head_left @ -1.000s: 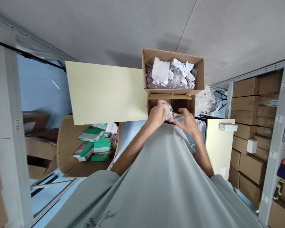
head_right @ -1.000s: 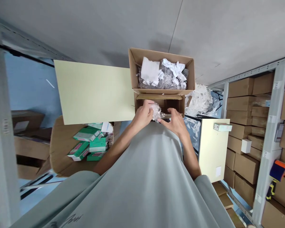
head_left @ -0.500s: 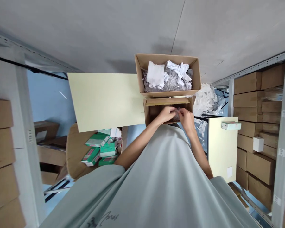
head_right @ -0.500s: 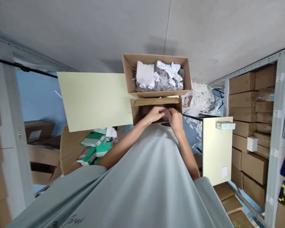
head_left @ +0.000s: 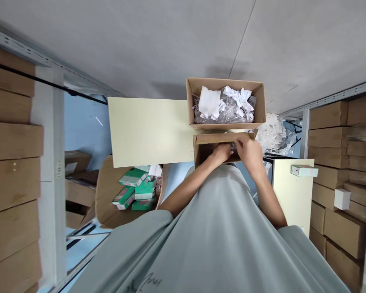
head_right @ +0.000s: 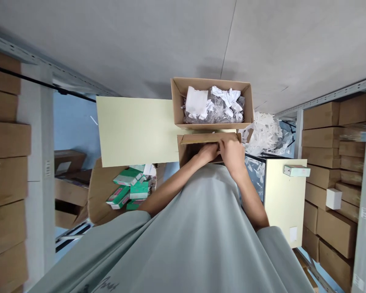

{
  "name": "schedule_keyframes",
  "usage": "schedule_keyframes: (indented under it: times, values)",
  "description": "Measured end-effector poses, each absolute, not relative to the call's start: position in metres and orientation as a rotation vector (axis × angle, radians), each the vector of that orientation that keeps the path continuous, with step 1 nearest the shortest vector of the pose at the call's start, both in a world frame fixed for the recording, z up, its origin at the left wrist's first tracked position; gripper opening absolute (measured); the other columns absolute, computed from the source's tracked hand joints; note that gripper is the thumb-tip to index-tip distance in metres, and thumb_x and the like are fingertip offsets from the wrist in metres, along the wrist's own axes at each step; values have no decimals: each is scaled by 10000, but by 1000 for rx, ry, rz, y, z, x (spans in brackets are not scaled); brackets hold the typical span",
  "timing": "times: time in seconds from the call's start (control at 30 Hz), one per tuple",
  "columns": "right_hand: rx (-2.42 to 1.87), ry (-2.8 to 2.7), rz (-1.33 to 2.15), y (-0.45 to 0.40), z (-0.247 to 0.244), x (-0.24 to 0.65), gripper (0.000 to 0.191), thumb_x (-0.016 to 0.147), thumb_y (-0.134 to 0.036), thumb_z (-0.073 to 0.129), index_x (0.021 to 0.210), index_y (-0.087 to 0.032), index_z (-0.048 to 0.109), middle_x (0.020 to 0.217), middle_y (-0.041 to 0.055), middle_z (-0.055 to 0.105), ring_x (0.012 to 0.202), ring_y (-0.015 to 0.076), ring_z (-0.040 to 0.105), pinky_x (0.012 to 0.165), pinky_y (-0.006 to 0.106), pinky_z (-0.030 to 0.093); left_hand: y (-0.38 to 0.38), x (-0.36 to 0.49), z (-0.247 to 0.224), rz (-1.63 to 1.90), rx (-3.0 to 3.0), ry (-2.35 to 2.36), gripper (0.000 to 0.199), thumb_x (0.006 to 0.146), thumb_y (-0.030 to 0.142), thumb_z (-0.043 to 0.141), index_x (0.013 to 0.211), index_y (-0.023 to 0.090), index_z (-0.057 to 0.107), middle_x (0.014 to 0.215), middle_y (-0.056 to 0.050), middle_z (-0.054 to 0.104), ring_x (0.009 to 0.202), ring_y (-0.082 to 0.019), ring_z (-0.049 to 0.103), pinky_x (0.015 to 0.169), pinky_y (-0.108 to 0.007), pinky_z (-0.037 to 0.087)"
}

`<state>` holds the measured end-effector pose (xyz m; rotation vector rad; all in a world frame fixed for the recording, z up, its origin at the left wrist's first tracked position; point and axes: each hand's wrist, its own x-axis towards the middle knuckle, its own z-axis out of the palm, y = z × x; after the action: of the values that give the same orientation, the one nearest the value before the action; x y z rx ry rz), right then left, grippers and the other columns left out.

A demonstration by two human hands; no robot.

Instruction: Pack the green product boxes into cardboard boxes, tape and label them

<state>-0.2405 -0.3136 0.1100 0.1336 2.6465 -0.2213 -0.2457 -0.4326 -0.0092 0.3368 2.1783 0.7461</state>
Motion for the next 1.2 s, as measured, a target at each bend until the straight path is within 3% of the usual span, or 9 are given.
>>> schedule_keyframes:
  times: [0.1, 0.2, 0.37, 0.53, 0.67, 0.77, 0.93, 1.03, 1.2]
  values:
    - [-19, 2779, -269, -321, 104, -300, 429, 1139, -283, 516, 1518, -190, 694, 1343, 193, 798, 1222, 367, 768, 1038, 438, 577, -445, -242, -2, 716, 372, 2193, 345, 1054, 292, 722, 1365, 144, 736, 1440, -214, 763, 1355, -382, 736, 1159, -457, 574]
    - [-64, 2707, -150, -331, 72, -365, 679, 1058, -242, 678, 1709, -167, 499, 1504, 261, 702, 1289, 388, 747, 1064, 469, 587, -464, -232, 8, 711, 421, 2249, 448, 1035, 285, 752, 1456, 144, 691, 1484, -216, 736, 1398, -374, 713, 1201, -456, 552]
    - [-20, 2580, 25, -328, 35, -407, 406, 1081, -99, 557, 1457, -64, 706, 1434, 301, 738, 1376, 375, 717, 1117, 438, 558, -499, -217, 21, 910, 406, 2448, 760, 974, 162, 776, 1685, 174, 508, 1734, -197, 539, 1559, -377, 586, 1313, -502, 483]
    - [-31, 2692, 48, -307, 28, -398, 528, 1066, -264, 681, 1565, -102, 620, 1448, 279, 736, 1325, 375, 724, 1101, 459, 564, -519, -213, 22, 1143, 373, 2549, 798, 970, 130, 764, 1713, 206, 482, 1734, -152, 549, 1610, -329, 541, 1374, -487, 436]
    - [6, 2633, 22, -304, 23, -397, 338, 1066, -164, 585, 1343, -97, 766, 1345, 267, 778, 1271, 355, 736, 1069, 437, 568, -522, -216, 20, 1139, 341, 2534, 781, 952, 134, 796, 1683, 206, 528, 1710, -160, 576, 1586, -347, 570, 1359, -513, 462]
    - [53, 2819, -59, -300, 34, -388, 339, 1076, -152, 500, 1266, -150, 780, 1329, 228, 767, 1222, 347, 744, 1035, 456, 593, -524, -218, 19, 1155, 336, 2544, 771, 944, 130, 811, 1666, 206, 552, 1697, -156, 593, 1572, -347, 586, 1354, -515, 470]
    - [19, 3246, -250, -280, 83, -339, 288, 1082, -211, 475, 1247, -213, 711, 1493, 197, 654, 1340, 323, 674, 1013, 447, 619, -524, -221, 22, 1360, 241, 2460, 716, 984, 180, 781, 1663, 251, 562, 1605, -128, 678, 1363, -317, 744, 1216, -493, 605]
    - [-17, 3375, -426, -272, 114, -298, 209, 1076, -227, 508, 1190, -242, 683, 1410, 157, 697, 1187, 273, 734, 967, 409, 630, -518, -225, 36, 1654, 228, 2353, 809, 1028, 283, 763, 1759, 321, 417, 1696, -126, 594, 1272, -280, 776, 1085, -448, 679]
    - [-81, 3353, -970, -279, 136, -246, 67, 1089, -304, 578, 1104, -270, 634, 1270, 88, 761, 936, 200, 752, 829, 344, 642, -503, -247, 65, 1955, 397, 2277, 988, 1014, 603, 787, 1820, 423, 245, 1918, -85, 203, 1706, -406, 377, 1253, -526, 564]
